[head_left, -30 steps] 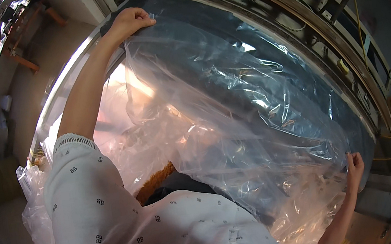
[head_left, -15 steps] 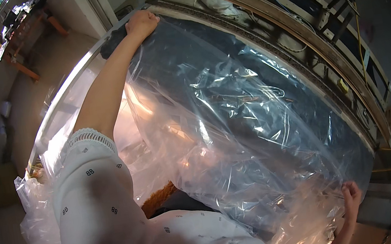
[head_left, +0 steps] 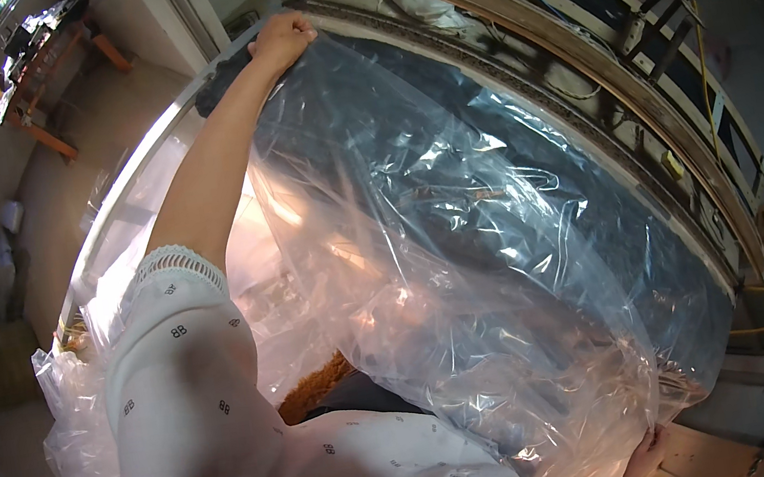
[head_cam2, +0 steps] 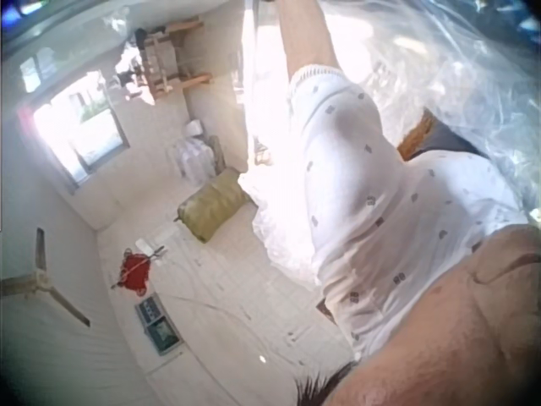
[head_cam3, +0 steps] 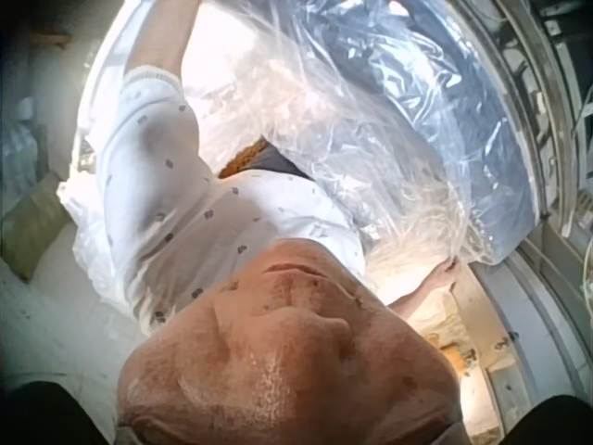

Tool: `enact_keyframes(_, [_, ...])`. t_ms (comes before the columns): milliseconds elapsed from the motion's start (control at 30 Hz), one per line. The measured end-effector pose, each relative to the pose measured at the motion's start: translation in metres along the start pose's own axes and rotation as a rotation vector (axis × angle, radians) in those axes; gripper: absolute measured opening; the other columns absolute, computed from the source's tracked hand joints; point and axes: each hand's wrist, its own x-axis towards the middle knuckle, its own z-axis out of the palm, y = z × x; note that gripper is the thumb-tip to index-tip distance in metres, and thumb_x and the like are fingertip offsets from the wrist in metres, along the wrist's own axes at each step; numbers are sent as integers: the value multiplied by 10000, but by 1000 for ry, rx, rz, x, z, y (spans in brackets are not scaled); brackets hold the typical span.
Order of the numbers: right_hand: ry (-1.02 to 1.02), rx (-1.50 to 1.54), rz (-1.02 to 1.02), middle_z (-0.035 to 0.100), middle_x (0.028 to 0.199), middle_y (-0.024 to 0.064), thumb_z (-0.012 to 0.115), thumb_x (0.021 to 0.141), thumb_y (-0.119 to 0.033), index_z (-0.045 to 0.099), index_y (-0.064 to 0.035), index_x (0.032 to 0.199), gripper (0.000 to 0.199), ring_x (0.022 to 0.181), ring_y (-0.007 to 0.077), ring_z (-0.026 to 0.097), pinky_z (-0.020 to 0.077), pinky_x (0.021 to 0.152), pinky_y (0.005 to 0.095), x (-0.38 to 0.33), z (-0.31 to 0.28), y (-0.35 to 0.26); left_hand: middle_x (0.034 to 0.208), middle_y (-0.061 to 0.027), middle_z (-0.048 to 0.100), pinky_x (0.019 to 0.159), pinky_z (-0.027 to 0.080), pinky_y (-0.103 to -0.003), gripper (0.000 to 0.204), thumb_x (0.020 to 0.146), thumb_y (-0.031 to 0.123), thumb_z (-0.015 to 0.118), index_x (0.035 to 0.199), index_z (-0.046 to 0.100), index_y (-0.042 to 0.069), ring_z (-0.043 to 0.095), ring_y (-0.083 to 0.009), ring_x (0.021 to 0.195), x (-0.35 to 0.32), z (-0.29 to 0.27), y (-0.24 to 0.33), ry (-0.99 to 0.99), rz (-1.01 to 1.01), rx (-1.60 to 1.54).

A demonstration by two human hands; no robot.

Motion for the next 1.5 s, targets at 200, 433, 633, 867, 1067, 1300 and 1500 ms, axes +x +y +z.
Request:
enact_keyframes(200, [-90, 303, 234, 579, 761, 101, 467, 898, -200, 565, 8, 897, 230, 698, 172, 535, 435, 640, 317, -1, -18, -18, 698, 0, 535, 620, 388, -226, 157, 794, 189, 627, 831, 580, 44, 504, -89, 675, -16, -16, 15, 25, -5, -718])
enact_keyframes(433, [-103, 241, 276, 603, 729, 134, 479, 902, -277, 577, 35, 850, 332, 671, 216, 556, 449, 639, 338, 0, -45, -48, 675, 32, 512, 569, 389, -202, 115, 810, 156, 618, 843, 578, 54, 473, -57, 615, -30, -52, 27, 140, 117, -693])
enact_keyframes(633, [-139, 318, 295, 644, 866, 164, 485, 899, -295, 609, 4, 984, 335, 789, 221, 609, 473, 718, 322, -5, -49, -42, 683, 37, 528, 541, 389, -192, 132, 796, 159, 644, 887, 616, 67, 472, -48, 601, -37, -62, 27, 223, 85, -843])
enact_keyframes(867, [44, 527, 487, 551, 734, 51, 481, 863, -146, 558, 13, 792, 191, 699, 128, 501, 422, 642, 279, -22, -53, -55, 798, -8, 588, 589, 423, -224, 181, 803, 198, 637, 937, 601, 82, 525, -106, 692, -28, -15, 16, 343, 47, -762])
enact_keyframes(1067, [200, 688, 391, 427, 731, -16, 472, 900, -225, 507, -66, 829, 178, 694, 73, 402, 350, 624, 212, 58, -57, -52, 951, -77, 626, 774, 436, -282, 353, 815, 319, 604, 1015, 606, 28, 567, -189, 848, 87, -14, -177, 407, 13, -280])
enact_keyframes(1300, [191, 86, 82, 619, 858, 98, 542, 831, -203, 596, -73, 912, 162, 799, 210, 603, 452, 694, 293, 185, -40, -20, 1071, -137, 563, 834, 404, -294, 388, 879, 291, 520, 1069, 543, -47, 527, -211, 952, 74, 31, -138, 254, 17, -347])
enact_keyframes(1500, [253, 100, 115, 619, 815, 57, 593, 779, -258, 627, -88, 875, 198, 767, 213, 596, 453, 680, 299, 256, 37, -43, 1060, -112, 548, 812, 410, -284, 369, 883, 284, 527, 1079, 534, -28, 514, -189, 919, 22, -48, -152, 198, -69, -411])
